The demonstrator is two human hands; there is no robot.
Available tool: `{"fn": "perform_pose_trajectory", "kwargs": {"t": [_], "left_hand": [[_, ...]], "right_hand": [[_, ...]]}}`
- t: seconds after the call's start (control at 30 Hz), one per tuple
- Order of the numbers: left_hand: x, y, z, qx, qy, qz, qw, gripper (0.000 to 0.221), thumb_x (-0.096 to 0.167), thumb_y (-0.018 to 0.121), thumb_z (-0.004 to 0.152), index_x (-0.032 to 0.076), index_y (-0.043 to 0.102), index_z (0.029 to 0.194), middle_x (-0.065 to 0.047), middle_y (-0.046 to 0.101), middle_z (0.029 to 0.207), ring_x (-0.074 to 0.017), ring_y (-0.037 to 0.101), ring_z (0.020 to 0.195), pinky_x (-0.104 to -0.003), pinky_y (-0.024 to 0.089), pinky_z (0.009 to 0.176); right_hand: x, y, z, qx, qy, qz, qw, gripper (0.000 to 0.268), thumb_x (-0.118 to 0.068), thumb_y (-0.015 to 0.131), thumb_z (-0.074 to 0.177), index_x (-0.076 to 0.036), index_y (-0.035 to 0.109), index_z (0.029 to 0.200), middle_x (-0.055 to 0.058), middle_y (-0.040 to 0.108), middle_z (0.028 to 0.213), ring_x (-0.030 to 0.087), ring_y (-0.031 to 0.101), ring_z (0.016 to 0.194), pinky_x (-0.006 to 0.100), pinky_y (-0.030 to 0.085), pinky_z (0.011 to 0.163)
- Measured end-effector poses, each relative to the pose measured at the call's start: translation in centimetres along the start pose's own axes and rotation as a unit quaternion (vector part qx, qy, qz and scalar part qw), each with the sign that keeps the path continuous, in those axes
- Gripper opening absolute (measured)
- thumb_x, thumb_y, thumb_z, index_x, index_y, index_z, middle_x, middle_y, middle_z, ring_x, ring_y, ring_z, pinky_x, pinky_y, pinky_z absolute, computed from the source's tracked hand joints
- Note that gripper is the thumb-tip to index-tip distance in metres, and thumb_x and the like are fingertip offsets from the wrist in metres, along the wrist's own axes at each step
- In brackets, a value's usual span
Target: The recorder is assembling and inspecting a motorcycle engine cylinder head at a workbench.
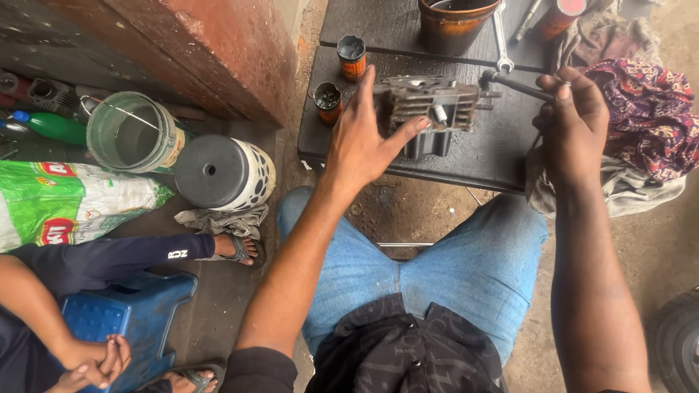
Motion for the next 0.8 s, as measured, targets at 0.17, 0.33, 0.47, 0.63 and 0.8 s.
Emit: {"fn": "perform_pose_trajectory", "kwargs": {"t": [0.17,0.33,0.47,0.63,0.8], "left_hand": [[-0.4,0.6,-1.5,0.030,0.035,0.002,0.999,0.119,0.073,0.064,0.090,-0.002,0.008,0.163,-0.037,0.031,0.162,-0.0512,0.039,0.148,-0.063,0.033,0.120],[0.3,0.3,-1.8,0.035,0.060,0.014,0.997,0.120,0.073,0.063,0.090,0.000,0.003,0.164,-0.037,0.025,0.164,-0.0512,0.034,0.151,-0.061,0.029,0.123],[1.4,-0.1,-4.0,0.104,0.063,0.083,0.989,0.104,0.068,0.062,0.093,-0.001,0.020,0.158,-0.032,0.032,0.158,-0.0464,0.040,0.144,-0.060,0.036,0.115],[3.4,5.0,-10.5,0.074,0.161,-0.052,0.983,0.055,0.063,0.047,0.104,0.014,0.066,0.123,-0.009,0.070,0.124,-0.0227,0.066,0.117,-0.044,0.053,0.102],[3.8,11.6,-13.6,-0.225,-0.067,-0.577,0.782,0.074,0.062,0.061,0.092,0.007,0.049,0.141,-0.007,0.066,0.131,-0.0201,0.060,0.130,-0.037,0.046,0.116]], "right_hand": [[1.5,-1.3,1.6,0.008,0.010,0.101,0.995,0.022,-0.005,0.064,0.113,-0.003,0.061,0.135,0.008,0.071,0.118,0.008,0.057,0.079,0.023,0.049,0.072],[-1.4,0.6,0.2,-0.017,-0.055,0.171,0.984,0.013,0.000,0.066,0.118,-0.001,0.060,0.130,0.009,0.067,0.109,0.009,0.054,0.073,0.022,0.043,0.065],[-5.1,2.7,-5.1,0.001,-0.134,0.106,0.985,0.012,-0.011,0.067,0.117,-0.003,0.060,0.124,0.005,0.060,0.097,0.009,0.048,0.068,0.022,0.038,0.059],[-3.7,6.5,-14.7,0.010,-0.226,-0.223,0.948,0.033,-0.034,0.057,0.121,-0.003,0.064,0.111,0.008,0.067,0.095,0.015,0.064,0.076,0.026,0.053,0.062],[-0.5,13.2,-20.9,-0.123,-0.245,-0.334,0.902,0.017,-0.004,0.058,0.102,-0.002,0.062,0.118,0.014,0.067,0.113,0.028,0.067,0.104,0.034,0.056,0.091]]}}
Point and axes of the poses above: each hand's wrist, its own z-axis towards the middle knuckle, its own y-axis out of the palm, x = y × z, the point moved 8 cm from there along z, towards the middle knuckle
